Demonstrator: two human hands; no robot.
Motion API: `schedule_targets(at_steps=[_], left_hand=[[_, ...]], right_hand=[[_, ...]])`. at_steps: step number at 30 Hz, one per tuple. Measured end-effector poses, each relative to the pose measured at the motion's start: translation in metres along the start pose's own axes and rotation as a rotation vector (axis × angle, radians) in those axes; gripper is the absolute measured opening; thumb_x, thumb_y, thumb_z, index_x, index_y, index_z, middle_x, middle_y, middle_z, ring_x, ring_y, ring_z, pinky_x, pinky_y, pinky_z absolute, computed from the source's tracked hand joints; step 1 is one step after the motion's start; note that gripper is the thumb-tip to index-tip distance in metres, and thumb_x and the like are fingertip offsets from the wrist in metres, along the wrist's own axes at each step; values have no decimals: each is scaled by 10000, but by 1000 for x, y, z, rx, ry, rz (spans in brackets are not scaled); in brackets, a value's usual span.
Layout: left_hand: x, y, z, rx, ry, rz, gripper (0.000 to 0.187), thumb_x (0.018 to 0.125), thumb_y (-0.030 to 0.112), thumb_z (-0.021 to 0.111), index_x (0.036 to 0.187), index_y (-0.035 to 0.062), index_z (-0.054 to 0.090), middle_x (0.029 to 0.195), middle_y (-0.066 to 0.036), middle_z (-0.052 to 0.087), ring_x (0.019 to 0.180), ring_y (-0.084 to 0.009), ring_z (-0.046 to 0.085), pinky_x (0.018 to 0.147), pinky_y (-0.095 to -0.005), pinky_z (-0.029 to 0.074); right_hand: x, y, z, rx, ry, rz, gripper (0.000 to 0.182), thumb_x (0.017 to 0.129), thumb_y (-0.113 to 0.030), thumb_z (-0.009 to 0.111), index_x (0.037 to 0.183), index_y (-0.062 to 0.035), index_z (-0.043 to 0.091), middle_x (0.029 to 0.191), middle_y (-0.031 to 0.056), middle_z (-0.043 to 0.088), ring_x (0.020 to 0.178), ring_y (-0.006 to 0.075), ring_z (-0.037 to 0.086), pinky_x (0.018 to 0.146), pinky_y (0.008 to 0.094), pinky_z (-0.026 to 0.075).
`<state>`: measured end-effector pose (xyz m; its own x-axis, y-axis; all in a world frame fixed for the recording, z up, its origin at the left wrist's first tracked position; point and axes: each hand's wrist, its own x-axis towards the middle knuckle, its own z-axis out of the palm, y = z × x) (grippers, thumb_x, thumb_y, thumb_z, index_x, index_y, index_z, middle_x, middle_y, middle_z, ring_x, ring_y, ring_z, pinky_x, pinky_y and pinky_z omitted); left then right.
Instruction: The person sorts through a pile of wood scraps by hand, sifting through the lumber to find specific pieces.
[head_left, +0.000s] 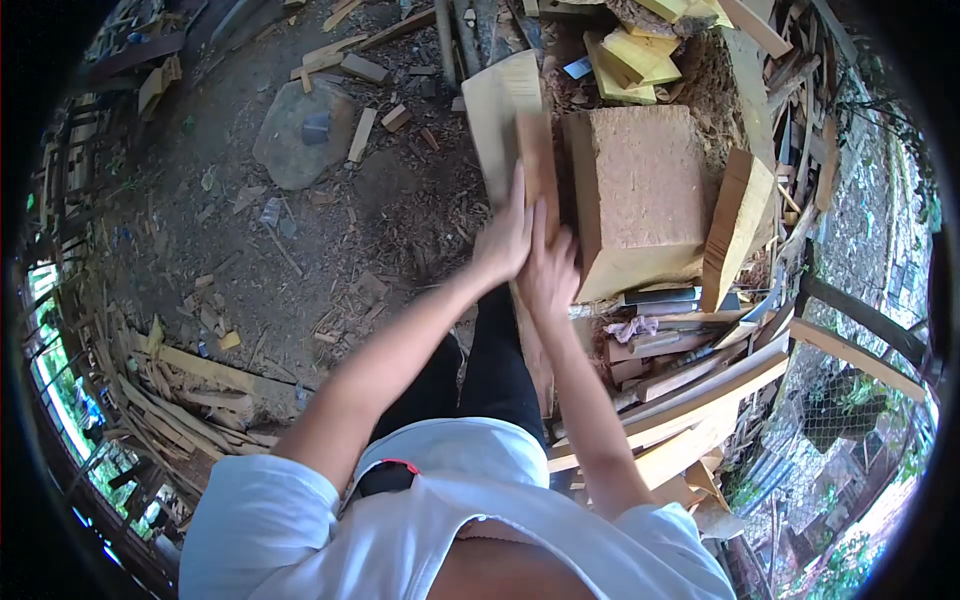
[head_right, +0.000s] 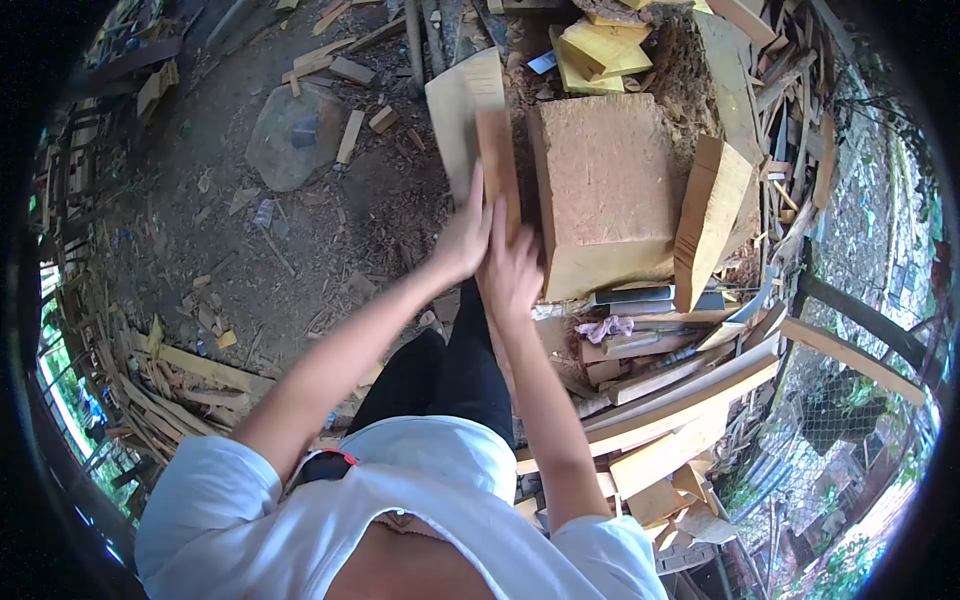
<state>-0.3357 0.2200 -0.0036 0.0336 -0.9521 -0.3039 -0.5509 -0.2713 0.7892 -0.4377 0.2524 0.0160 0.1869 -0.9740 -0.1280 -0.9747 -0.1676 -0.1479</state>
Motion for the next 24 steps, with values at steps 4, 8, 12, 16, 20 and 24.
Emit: schedule_targets(at_steps=[4, 8, 12, 16, 20, 24], left_hand=[[-95, 17, 23, 50, -98, -248, 708, 976, 344, 373, 1484, 67, -36, 831, -296, 631, 633, -453, 607, 521, -546, 467], [-81, 8, 19, 37, -53, -255, 733, 971, 353, 385, 1485, 72, -56, 763, -264, 630, 564, -439, 588, 483, -536, 448], [6, 12, -22, -25, -13, -256, 657, 978, 288, 358, 1493, 103, -4, 827, -283, 630, 730, -463, 609, 625, -537, 459], [111, -9, -50, -63, 141, 46, 617, 964, 211, 349, 1478, 43, 52, 1258, -383, 443, 1045, -519, 527, 891, -520, 449], [150, 27, -84, -370, 6, -255, 652, 964, 252, 397, 1495, 76, 62, 1371, -275, 408, 1226, -380, 451, 1013, -422, 378], [126, -25, -31, -177, 229, -1, 592, 971, 239, 386, 1484, 90, 132, 1350, -313, 397, 1216, -426, 448, 1003, -455, 371]], right_hand=[[-82, 22, 3, -46, -35, -90, 709, 808, -198, 569, 1465, -155, 306, 933, 169, 483, 821, 318, 552, 657, 370, 516], [-62, 18, 2, 0, -111, -140, 660, 830, -201, 540, 1454, -163, 329, 917, 158, 484, 813, 313, 556, 640, 361, 518], [31, -10, -8, -116, -57, -128, 728, 818, -174, 555, 1483, -190, 260, 915, 127, 481, 812, 269, 562, 480, 291, 512], [122, -28, -3, 94, -31, -65, 752, 839, -174, 560, 1497, -215, 198, 974, 161, 458, 892, 330, 514, 615, 398, 528], [164, -34, 0, 131, 58, -70, 784, 836, -197, 582, 1501, -229, 168, 1042, 169, 444, 967, 336, 489, 701, 414, 524], [120, -24, -2, 94, 68, -68, 809, 813, -219, 606, 1499, -233, 179, 1081, 179, 461, 949, 338, 520, 672, 390, 537]])
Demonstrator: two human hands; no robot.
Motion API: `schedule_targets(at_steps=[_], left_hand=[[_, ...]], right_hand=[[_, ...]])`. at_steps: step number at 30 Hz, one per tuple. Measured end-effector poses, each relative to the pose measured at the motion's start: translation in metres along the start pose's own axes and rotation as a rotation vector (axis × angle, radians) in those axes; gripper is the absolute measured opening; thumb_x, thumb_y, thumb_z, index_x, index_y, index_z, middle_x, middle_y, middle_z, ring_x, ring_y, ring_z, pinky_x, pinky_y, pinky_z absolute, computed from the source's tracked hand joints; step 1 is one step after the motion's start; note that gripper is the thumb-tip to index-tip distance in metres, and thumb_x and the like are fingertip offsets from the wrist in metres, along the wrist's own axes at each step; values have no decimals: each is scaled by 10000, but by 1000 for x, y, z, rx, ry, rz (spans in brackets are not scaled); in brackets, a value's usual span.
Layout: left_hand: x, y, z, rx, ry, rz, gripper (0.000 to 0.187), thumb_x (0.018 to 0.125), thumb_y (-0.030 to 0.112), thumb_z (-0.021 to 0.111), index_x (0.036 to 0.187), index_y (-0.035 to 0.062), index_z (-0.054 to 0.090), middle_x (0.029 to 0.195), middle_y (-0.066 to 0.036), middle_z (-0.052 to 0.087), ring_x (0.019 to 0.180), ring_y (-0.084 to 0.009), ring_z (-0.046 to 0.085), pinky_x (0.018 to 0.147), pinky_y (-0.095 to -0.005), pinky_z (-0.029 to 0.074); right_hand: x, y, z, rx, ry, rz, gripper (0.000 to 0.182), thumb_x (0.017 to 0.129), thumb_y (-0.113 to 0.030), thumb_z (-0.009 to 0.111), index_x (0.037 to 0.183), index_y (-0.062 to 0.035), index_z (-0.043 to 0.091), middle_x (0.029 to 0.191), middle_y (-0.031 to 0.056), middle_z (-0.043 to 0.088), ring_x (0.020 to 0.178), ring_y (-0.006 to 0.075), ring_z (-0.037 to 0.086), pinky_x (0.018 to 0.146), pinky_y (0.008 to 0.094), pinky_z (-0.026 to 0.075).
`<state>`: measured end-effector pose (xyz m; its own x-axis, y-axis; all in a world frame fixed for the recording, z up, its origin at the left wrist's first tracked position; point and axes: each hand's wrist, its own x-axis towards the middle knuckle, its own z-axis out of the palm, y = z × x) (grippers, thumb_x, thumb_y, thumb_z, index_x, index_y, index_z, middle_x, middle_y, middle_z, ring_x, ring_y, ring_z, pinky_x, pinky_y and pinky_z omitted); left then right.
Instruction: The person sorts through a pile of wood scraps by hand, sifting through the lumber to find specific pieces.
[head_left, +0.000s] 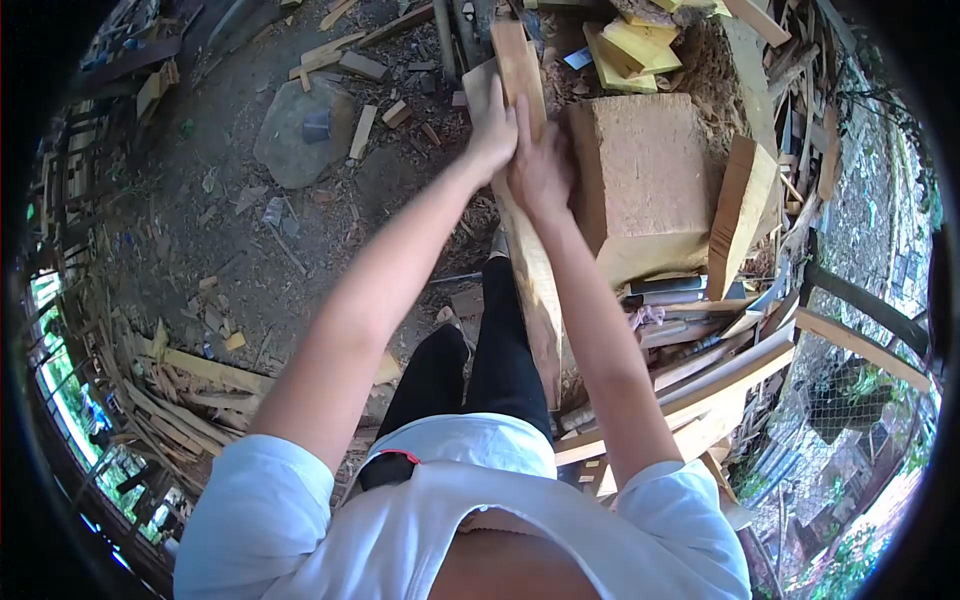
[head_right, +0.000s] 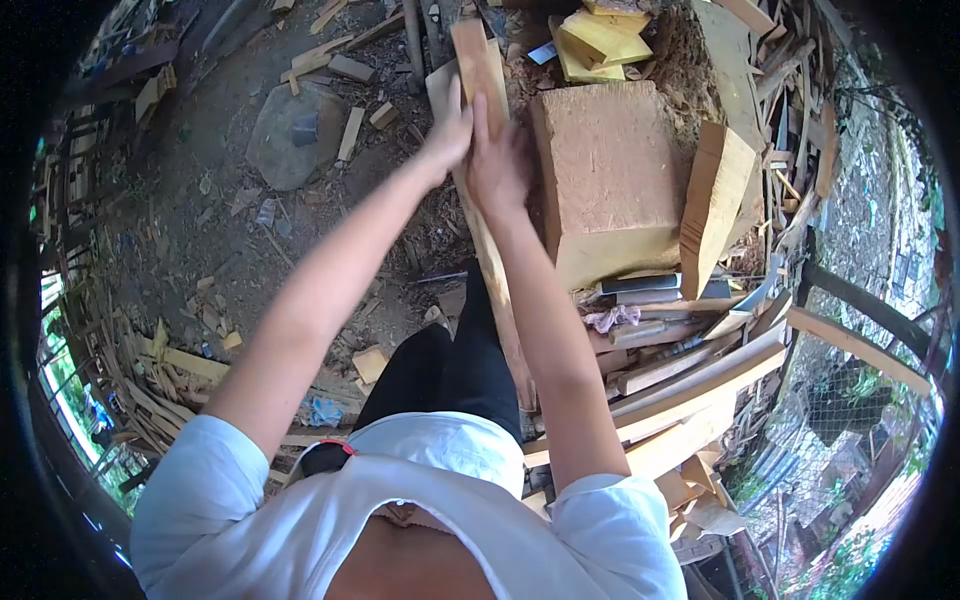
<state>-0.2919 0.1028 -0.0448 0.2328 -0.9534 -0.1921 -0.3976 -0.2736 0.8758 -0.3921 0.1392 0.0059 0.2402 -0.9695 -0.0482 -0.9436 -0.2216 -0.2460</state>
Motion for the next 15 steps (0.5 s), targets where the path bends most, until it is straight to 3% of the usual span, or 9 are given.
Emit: schedule_targets(at_steps=[1, 2, 3, 4, 5, 7, 9, 14, 15], left_hand=[[-38, 16, -6, -36, -33, 21, 617, 977, 273, 379, 1497, 141, 74, 1289, -333, 449, 1122, -458, 511, 936, -496, 413], [-76, 31, -15, 34, -174, -157, 643, 981, 308, 367, 1500, 180, 10, 1140, -356, 542, 955, -492, 581, 798, -522, 471], [-111, 21, -10, 53, -201, -157, 660, 980, 332, 362, 1498, 184, -20, 969, -348, 605, 804, -496, 610, 670, -521, 489], [-146, 11, -1, -10, -137, -122, 661, 982, 330, 358, 1499, 165, -20, 894, -326, 625, 758, -475, 618, 638, -515, 483], [-179, 5, 5, 9, -95, -75, 657, 986, 313, 354, 1497, 139, -20, 894, -325, 624, 764, -473, 620, 636, -523, 478], [-227, 12, 6, 17, -192, -279, 629, 995, 277, 337, 1496, 111, -6, 1026, -370, 580, 907, -489, 599, 727, -523, 474], [-234, 10, 10, 0, -113, -178, 632, 997, 287, 337, 1493, 94, -4, 1053, -368, 573, 944, -495, 586, 756, -518, 465], [-156, 3, -7, -171, -95, -191, 603, 1007, 289, 326, 1489, 61, 44, 1184, -360, 520, 1014, -504, 555, 807, -503, 463], [-127, 9, -15, -84, -26, -89, 589, 1008, 281, 329, 1486, 54, 70, 1252, -345, 485, 1075, -490, 533, 846, -485, 461]], right_hand=[[-29, 1, -4, 21, -54, 21, 801, 809, -214, 605, 1497, -235, 194, 1073, 179, 471, 928, 340, 533, 654, 383, 540], [-59, 3, -8, -25, -72, 16, 782, 809, -203, 595, 1491, -240, 215, 1047, 177, 483, 908, 340, 541, 639, 379, 542], [-91, 5, -10, -73, -89, 12, 764, 809, -193, 586, 1486, -245, 236, 1021, 175, 494, 889, 341, 549, 624, 374, 544], [-121, 11, -9, -64, -89, -21, 743, 812, -181, 575, 1481, -248, 256, 1008, 171, 501, 890, 336, 549, 638, 378, 540], [-149, 17, -8, -55, -93, -55, 724, 816, -169, 565, 1475, -251, 277, 995, 168, 507, 892, 331, 548, 652, 381, 537], [-188, 26, -13, -9, -208, -85, 712, 816, -164, 559, 1470, -250, 292, 993, 168, 509, 893, 327, 554, 672, 391, 523], [-187, 26, -16, 1, -214, -95, 708, 814, -166, 561, 1467, -248, 300, 977, 163, 505, 881, 325, 553, 676, 394, 517], [-111, 8, -11, -39, -113, -133, 715, 812, -158, 564, 1468, -246, 294, 928, 141, 484, 848, 299, 551, 658, 388, 514], [-87, 0, -11, -16, -140, -106, 722, 813, -152, 565, 1471, -248, 284, 928, 136, 481, 845, 292, 551, 654, 385, 516]])
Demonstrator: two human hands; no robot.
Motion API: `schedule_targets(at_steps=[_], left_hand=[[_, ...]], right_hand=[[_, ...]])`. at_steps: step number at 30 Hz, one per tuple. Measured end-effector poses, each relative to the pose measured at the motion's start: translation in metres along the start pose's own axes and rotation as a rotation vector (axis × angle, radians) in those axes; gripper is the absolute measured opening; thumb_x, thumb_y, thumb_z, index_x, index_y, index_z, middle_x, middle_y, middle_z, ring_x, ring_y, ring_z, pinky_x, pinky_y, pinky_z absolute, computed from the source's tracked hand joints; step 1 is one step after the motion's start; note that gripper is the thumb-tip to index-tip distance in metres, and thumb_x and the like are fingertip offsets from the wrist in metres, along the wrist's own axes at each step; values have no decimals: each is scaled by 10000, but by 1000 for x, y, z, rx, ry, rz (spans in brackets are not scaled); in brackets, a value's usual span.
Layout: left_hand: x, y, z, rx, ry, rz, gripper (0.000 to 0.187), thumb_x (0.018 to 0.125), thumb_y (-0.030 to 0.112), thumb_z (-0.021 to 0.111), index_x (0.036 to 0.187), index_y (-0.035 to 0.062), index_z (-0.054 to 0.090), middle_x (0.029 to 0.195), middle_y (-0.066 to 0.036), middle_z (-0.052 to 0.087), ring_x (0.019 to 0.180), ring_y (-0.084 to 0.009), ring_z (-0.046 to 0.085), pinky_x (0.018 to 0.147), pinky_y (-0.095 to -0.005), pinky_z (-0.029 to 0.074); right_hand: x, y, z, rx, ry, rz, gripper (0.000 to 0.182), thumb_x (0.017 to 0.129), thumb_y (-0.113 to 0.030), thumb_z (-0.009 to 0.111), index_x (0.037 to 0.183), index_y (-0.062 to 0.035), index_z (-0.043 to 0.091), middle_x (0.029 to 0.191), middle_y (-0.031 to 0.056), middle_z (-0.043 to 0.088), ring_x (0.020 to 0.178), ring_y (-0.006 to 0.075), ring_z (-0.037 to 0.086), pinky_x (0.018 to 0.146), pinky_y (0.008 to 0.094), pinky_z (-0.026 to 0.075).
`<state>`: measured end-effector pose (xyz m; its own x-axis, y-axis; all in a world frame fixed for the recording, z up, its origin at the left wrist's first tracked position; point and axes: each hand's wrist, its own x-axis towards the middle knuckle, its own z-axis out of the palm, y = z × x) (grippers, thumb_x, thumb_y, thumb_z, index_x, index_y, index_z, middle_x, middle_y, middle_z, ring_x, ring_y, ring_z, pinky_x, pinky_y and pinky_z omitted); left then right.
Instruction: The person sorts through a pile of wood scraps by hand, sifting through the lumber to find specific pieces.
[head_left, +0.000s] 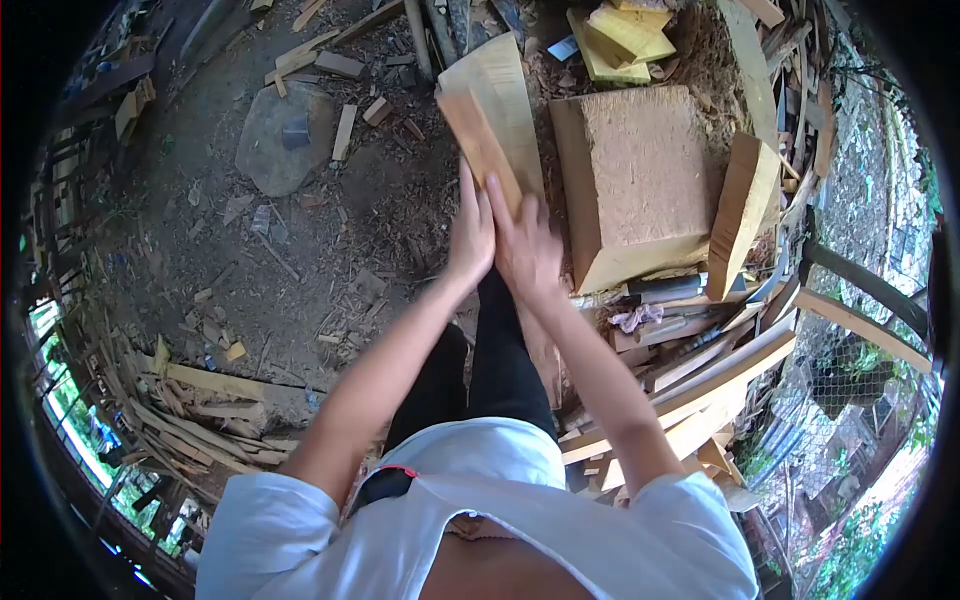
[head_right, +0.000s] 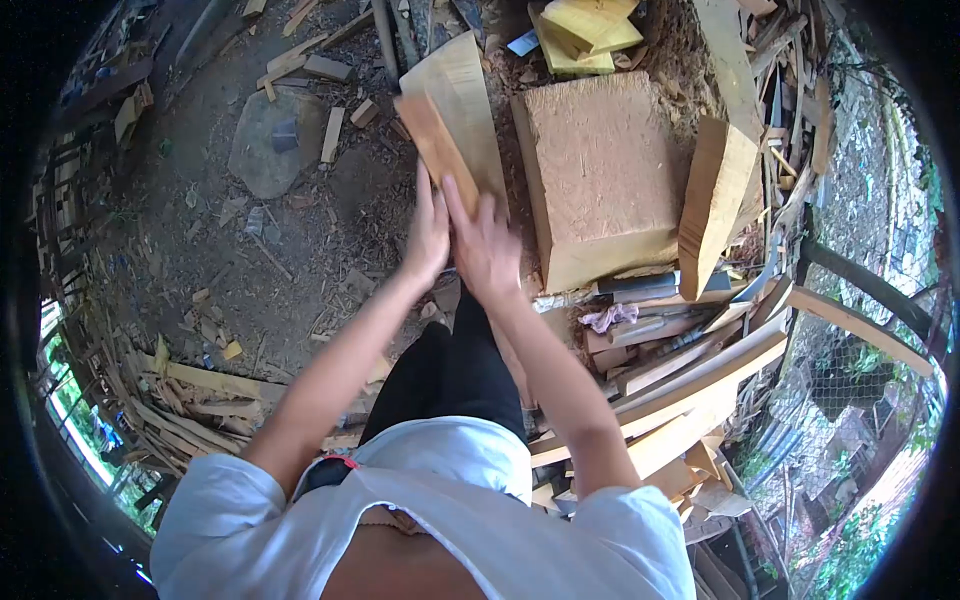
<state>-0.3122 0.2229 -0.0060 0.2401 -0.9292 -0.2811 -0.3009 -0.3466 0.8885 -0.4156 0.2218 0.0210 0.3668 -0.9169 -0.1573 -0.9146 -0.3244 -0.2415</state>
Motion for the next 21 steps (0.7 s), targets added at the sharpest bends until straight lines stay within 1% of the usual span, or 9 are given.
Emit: schedule_targets(at_steps=[4, 6, 8, 12, 13, 14, 18, 20, 21], left_hand=[[105, 17, -29, -102, -8, 45, 598, 990, 260, 380, 1491, 85, 104, 1341, -291, 447, 1210, -403, 483, 989, -424, 393], [137, 32, -37, -178, -31, -211, 612, 986, 259, 396, 1495, 85, 103, 1380, -260, 424, 1249, -355, 457, 1009, -401, 375], [137, 39, -39, -135, -60, -202, 615, 987, 258, 398, 1495, 79, 101, 1400, -252, 402, 1263, -341, 443, 1015, -395, 371], [79, 11, -11, -238, -119, -92, 593, 1002, 220, 386, 1499, 114, 79, 1439, -262, 343, 1289, -360, 417, 1033, -411, 359], [41, 38, -11, -58, -181, -135, 595, 1001, 204, 377, 1498, 115, 63, 1411, -285, 370, 1255, -395, 446, 1008, -430, 387], [11, 33, -3, -140, -267, -161, 598, 1012, 201, 365, 1508, 132, 39, 1531, -198, 181, 1378, -319, 274, 1105, -406, 280], [-96, 5, 29, -13, -288, -165, 607, 1009, 252, 358, 1496, 67, 48, 1376, -315, 387, 1232, -399, 462, 997, -417, 387], [-111, 2, 33, -114, -303, -263, 610, 1010, 264, 357, 1491, 40, 56, 1362, -314, 402, 1223, -391, 469, 986, -415, 392], [-110, -6, 36, -123, -266, -195, 608, 1006, 253, 381, 1490, 33, 85, 1386, -290, 391, 1227, -366, 471, 977, -391, 401]], right_hand=[[95, -6, -3, 98, 171, -39, 724, 809, -159, 593, 1460, -245, 290, 972, 131, 491, 866, 287, 545, 652, 377, 516], [120, -11, -3, 121, 203, -14, 725, 806, -172, 604, 1456, -254, 294, 980, 130, 491, 878, 291, 542, 655, 376, 515], [121, -10, -2, 140, 229, 22, 726, 803, -185, 615, 1452, -263, 299, 987, 129, 491, 891, 296, 538, 658, 375, 515], [52, 2, 4, 179, 183, 72, 727, 814, -183, 604, 1458, -287, 283, 1016, 153, 490, 934, 318, 535, 674, 386, 519], [21, 2, 0, 170, 118, 124, 726, 816, -177, 594, 1461, -283, 279, 1019, 161, 490, 940, 322, 536, 681, 388, 520], [-11, 6, 1, 148, 82, 149, 720, 816, -173, 583, 1462, -279, 282, 1020, 167, 490, 952, 327, 538, 692, 387, 521], [-113, 19, 11, 128, -20, 194, 706, 812, -173, 564, 1460, -266, 301, 1006, 179, 490, 958, 334, 542, 714, 384, 520], [-127, 21, 6, 92, -12, 150, 664, 809, -161, 558, 1440, -209, 357, 943, 167, 472, 871, 319, 528, 698, 386, 509], [-123, 18, 3, 104, -50, 175, 668, 812, -161, 553, 1445, -214, 346, 950, 171, 474, 905, 323, 528, 719, 387, 510]])
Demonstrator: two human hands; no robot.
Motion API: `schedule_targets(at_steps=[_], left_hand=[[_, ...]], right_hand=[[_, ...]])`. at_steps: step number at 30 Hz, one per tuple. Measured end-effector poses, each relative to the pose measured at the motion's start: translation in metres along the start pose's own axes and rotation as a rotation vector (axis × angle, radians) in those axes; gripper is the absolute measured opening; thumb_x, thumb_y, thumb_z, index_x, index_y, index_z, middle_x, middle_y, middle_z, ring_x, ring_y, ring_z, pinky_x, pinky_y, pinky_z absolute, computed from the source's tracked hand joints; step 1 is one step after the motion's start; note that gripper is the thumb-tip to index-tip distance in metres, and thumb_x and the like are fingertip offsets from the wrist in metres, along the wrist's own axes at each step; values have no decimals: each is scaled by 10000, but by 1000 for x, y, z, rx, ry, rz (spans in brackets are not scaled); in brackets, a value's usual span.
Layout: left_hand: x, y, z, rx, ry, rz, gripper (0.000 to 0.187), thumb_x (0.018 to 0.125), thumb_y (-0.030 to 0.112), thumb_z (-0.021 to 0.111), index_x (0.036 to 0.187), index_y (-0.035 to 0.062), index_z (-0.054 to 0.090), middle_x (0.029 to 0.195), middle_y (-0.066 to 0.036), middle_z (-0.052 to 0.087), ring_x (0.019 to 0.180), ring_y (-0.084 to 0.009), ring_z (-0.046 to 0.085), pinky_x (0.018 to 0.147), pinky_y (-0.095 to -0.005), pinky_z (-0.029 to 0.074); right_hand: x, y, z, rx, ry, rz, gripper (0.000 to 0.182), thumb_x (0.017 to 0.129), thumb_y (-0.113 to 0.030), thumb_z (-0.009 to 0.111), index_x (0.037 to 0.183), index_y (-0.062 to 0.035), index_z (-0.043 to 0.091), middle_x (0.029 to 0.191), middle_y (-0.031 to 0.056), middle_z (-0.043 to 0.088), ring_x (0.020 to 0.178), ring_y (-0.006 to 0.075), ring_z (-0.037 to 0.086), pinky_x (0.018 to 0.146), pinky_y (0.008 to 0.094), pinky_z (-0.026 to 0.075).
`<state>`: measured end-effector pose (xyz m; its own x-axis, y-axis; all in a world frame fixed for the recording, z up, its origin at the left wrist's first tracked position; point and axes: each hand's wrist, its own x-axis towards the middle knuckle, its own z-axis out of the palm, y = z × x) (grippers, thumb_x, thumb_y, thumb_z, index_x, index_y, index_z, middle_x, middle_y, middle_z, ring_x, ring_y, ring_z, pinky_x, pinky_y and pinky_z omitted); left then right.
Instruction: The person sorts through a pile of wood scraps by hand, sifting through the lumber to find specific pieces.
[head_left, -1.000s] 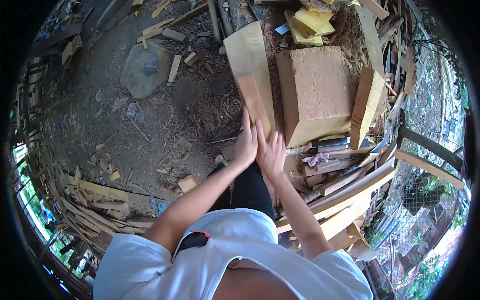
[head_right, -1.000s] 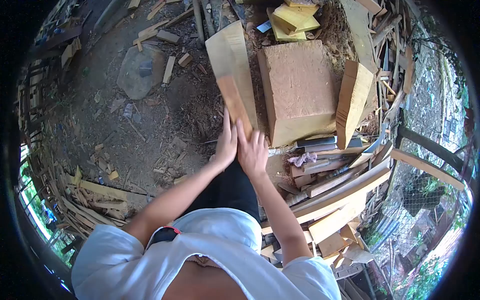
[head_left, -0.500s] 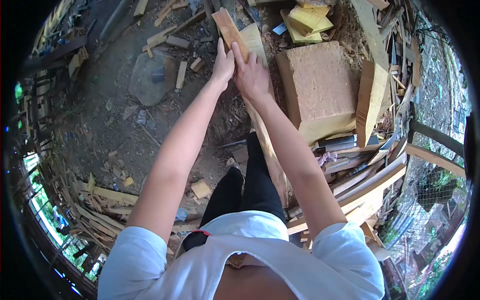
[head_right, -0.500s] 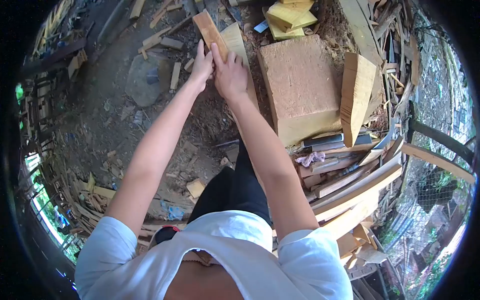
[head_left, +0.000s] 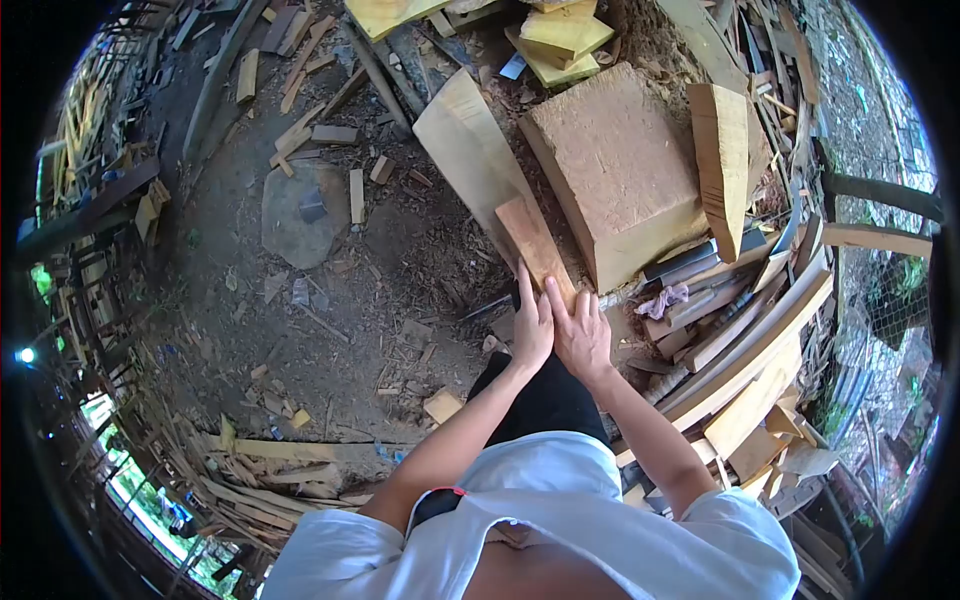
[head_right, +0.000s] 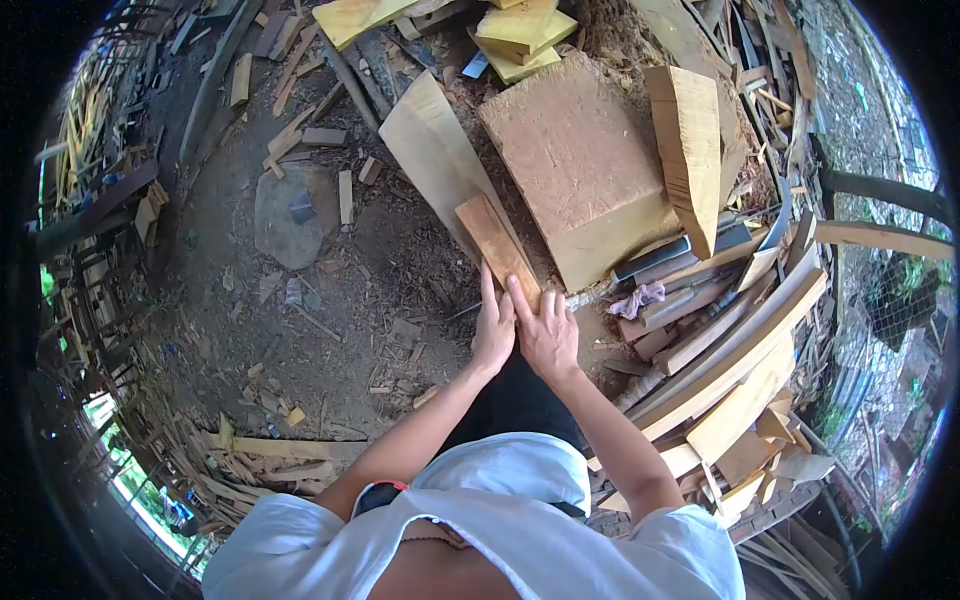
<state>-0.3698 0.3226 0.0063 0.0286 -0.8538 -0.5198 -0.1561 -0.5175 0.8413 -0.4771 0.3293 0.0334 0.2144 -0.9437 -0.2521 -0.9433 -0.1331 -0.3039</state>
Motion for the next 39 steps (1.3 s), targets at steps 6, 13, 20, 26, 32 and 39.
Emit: schedule_targets(at_steps=[6, 13, 20, 26, 32, 39], left_hand=[[101, 35, -39, -138, 77, 121, 595, 989, 218, 429, 1488, 48, 151, 1310, -190, 433, 1123, -266, 481, 879, -335, 420], [210, 121, -102, -428, -36, -94, 479, 959, 153, 494, 1406, 218, 336, 708, 51, 445, 439, -27, 340, 385, -182, 230], [150, 57, -62, -299, -10, -93, 594, 969, 181, 471, 1488, 156, 185, 716, 52, 473, 474, -27, 373, 368, -179, 271], [-2, -30, 11, -43, -14, -16, 643, 1004, 286, 407, 1497, 63, 60, 1476, -196, 284, 1266, -271, 427, 973, -341, 426], [37, 13, -7, -130, 39, 19, 588, 1007, 244, 411, 1473, 2, 149, 1472, -207, 295, 1317, -280, 355, 1071, -363, 319], [198, 97, -99, -275, -29, -52, 546, 977, 174, 462, 1462, 101, 222, 766, 13, 491, 548, -48, 451, 424, -198, 358]], right_hand=[[103, -29, -8, 13, -1, 85, 794, 795, -182, 607, 1485, -269, 225, 1005, 167, 493, 878, 320, 574, 625, 412, 538], [231, -49, -10, 74, 158, 31, 789, 833, -222, 593, 1493, -288, 166, 1150, 203, 440, 953, 373, 551, 675, 442, 531], [138, -29, -29, 139, -103, 87, 765, 859, -220, 554, 1499, -308, 144, 1102, 181, 469, 970, 329, 578, 749, 429, 533], [-14, 6, 9, -20, 21, 40, 758, 783, -201, 595, 1470, -284, 286, 961, 138, 470, 922, 289, 529, 693, 334, 518], [35, -6, 0, 14, 66, 36, 783, 780, -174, 584, 1483, -275, 255, 991, 161, 501, 890, 306, 551, 666, 374, 522], [211, -51, -17, 168, 96, 69, 743, 837, -265, 593, 1477, -326, 220, 1088, 178, 482, 974, 370, 556, 655, 444, 519]])
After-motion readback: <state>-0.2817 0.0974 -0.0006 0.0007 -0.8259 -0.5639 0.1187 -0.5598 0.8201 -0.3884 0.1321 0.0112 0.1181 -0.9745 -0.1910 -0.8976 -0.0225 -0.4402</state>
